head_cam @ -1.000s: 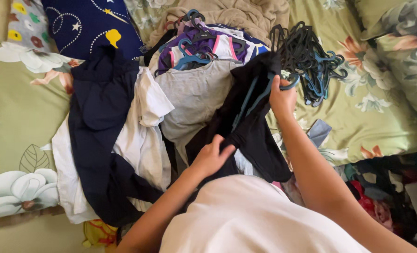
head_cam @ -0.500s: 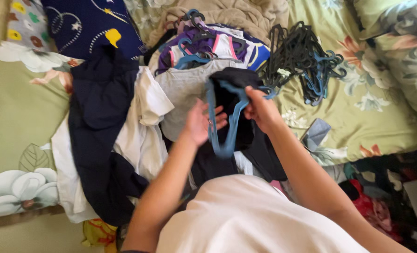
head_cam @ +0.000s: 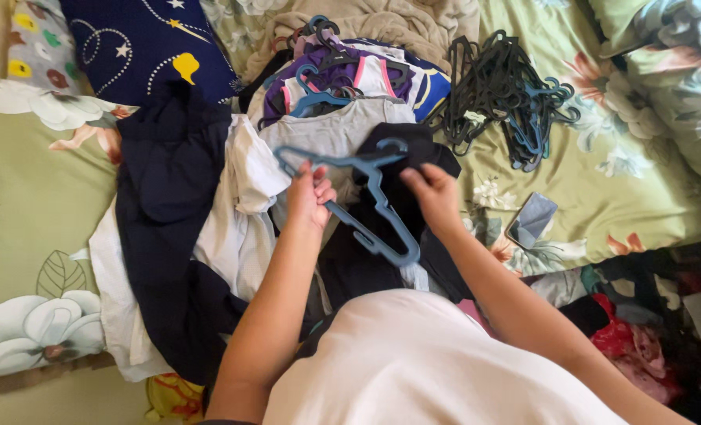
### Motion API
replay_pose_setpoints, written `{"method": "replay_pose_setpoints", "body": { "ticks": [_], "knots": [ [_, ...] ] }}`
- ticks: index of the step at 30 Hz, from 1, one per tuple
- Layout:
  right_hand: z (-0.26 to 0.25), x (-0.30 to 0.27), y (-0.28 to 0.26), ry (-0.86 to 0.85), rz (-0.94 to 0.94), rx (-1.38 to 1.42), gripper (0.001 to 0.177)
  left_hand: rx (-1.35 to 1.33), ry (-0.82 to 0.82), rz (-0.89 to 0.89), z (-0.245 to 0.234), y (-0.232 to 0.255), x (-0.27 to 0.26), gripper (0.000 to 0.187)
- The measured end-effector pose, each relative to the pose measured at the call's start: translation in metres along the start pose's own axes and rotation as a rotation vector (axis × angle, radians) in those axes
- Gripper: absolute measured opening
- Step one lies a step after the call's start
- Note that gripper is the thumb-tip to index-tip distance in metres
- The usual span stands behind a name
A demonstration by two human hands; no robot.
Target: The person sorts through a pile of clothes on a bed, removes hangers from various shirts and pants, and separates items into smaller piles.
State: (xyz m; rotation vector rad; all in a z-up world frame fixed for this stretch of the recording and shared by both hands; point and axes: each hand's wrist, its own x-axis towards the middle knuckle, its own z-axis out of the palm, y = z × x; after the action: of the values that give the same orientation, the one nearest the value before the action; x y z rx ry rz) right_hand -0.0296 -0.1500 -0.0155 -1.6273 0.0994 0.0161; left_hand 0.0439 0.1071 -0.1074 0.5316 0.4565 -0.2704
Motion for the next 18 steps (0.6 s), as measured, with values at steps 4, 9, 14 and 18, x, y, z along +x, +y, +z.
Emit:
{"method": "replay_pose_setpoints", "body": {
  "ticks": [4,9,14,18],
  "knots": [
    [0.0,0.026,0.023,0.303,-0.214,0.102,0.021,-0.138,-0.012,-0.182,-0.034,-0.023,0.015,0.016],
    [-0.034,0.054,0.005,-0.16,-0.229,-0.252,0.029,0.08,-0.137,-0.456,-0.012,0.019,-0.022,0.023],
    [-0.002,0.057,0.018,-0.429,-0.039,-0.206,0.033,0.185,-0.371,-0.471,0.027,0.016,-0.046,0.031],
    [-0.008,0.055,0.029,0.214,0.069,-0.315,0.043,-0.293,-0.534,-0.444,0.009,0.026,-0.041,0.035]
  ]
}}
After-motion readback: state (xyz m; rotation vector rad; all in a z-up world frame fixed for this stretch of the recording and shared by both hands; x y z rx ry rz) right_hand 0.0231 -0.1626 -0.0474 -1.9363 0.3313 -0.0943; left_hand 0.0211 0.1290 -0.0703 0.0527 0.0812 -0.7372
